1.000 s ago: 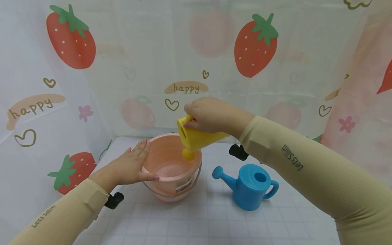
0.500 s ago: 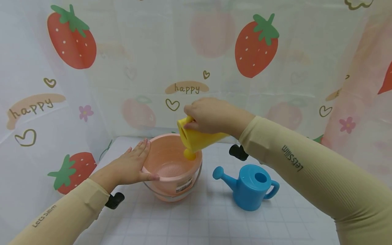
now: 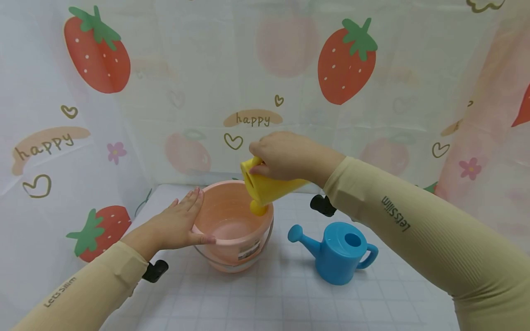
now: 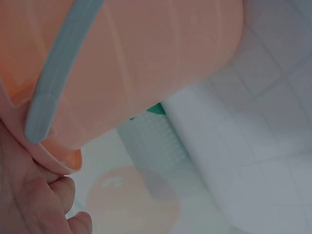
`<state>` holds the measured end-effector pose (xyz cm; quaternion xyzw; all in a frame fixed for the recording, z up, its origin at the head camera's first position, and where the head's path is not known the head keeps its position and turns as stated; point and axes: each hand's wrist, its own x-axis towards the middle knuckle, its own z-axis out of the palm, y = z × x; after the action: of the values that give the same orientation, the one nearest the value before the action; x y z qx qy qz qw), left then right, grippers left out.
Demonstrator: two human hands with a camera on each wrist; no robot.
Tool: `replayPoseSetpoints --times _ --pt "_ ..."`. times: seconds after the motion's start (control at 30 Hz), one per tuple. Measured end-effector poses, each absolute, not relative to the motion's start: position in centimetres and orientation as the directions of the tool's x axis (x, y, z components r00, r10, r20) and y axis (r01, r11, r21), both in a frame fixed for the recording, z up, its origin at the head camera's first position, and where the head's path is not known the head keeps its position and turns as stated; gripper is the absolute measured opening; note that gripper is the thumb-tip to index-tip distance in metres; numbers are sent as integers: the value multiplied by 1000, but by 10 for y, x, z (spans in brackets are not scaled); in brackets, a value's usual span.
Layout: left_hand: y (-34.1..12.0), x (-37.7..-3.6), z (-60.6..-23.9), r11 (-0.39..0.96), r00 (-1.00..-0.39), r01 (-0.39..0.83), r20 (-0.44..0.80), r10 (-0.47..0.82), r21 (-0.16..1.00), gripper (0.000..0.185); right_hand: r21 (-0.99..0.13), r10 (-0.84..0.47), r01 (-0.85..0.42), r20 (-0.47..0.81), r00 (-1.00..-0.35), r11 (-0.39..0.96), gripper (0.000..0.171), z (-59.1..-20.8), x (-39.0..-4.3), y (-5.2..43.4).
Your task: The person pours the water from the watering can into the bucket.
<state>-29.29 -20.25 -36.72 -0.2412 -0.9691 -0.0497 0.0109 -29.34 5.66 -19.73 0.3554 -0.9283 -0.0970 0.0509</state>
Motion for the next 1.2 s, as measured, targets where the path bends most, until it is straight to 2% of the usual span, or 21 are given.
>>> replayPoseSetpoints --times 0.53,1.0,1.2 --pt "-203 -290 -366 878 -884 468 44 466 105 127 94 -631 -624 77 -772 776 23 -191 -300 73" --pt "-202 -289 -364 880 -886 463 37 462 104 127 -225 -485 -504 135 -864 834 31 -213 -323 132" --pt "-202 -289 -364 881 -888 460 38 459 106 127 -384 -405 -443 178 -897 810 31 -224 -329 152"
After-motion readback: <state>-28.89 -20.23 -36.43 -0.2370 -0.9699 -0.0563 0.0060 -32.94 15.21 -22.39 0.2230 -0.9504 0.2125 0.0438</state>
